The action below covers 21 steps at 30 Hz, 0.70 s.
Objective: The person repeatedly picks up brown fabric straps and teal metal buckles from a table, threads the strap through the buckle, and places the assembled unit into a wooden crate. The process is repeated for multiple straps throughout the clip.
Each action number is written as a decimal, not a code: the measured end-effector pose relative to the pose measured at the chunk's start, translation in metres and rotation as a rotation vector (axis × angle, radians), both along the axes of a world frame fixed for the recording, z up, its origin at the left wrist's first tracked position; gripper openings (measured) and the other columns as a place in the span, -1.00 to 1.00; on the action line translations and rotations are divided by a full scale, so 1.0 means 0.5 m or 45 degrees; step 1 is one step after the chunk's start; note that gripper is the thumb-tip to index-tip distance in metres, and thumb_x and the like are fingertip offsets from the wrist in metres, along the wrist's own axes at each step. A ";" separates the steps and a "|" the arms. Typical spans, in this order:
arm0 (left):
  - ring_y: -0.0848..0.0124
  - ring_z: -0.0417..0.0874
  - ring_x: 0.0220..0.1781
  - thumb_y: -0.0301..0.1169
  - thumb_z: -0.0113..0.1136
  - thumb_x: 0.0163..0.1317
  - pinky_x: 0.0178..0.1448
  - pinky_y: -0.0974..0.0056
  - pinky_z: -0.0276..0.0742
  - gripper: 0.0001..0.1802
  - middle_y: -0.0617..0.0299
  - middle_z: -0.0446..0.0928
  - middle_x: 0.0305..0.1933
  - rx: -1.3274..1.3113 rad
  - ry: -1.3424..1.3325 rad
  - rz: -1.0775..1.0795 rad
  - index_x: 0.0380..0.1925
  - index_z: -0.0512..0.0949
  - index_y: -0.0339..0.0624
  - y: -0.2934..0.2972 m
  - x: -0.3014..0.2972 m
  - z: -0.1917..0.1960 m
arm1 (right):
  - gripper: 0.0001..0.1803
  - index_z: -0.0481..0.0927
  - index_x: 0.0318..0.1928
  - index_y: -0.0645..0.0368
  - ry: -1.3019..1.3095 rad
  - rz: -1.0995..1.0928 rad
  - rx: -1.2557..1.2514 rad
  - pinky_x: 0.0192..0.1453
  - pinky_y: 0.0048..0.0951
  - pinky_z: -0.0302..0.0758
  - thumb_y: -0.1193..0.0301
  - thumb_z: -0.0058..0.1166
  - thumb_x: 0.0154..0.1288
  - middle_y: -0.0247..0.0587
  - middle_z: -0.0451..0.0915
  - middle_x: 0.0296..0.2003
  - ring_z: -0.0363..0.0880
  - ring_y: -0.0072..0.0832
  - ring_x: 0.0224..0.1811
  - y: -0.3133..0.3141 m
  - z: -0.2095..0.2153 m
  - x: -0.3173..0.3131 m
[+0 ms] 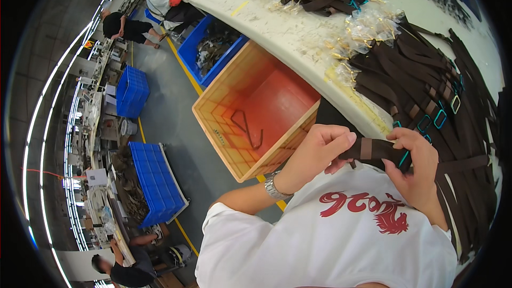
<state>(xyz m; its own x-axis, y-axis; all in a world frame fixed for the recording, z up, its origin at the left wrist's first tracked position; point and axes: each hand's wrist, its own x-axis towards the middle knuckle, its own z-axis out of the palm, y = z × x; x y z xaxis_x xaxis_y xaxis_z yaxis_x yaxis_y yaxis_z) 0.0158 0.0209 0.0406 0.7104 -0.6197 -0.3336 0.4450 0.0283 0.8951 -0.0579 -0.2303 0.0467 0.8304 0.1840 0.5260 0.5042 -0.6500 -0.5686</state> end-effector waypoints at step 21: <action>0.57 0.45 -0.48 0.06 0.36 0.43 -0.38 0.34 0.30 -0.45 0.37 0.56 -0.48 0.078 -0.426 -0.289 -0.39 0.71 -0.29 0.032 0.036 -0.008 | -0.71 0.72 -0.45 0.34 1.008 0.882 1.226 0.35 -0.09 0.45 0.36 0.43 0.31 0.23 0.44 0.27 0.57 -0.14 0.16 -0.062 -0.012 0.021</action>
<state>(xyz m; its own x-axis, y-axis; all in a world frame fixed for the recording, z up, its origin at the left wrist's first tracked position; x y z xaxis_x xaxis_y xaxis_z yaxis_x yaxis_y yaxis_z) 0.0338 0.0368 0.0366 0.6336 -0.7593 -0.1485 0.1177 -0.0951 0.9885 -0.0472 -0.2611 0.0406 0.8509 0.5104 0.1240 -0.0990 0.3877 -0.9165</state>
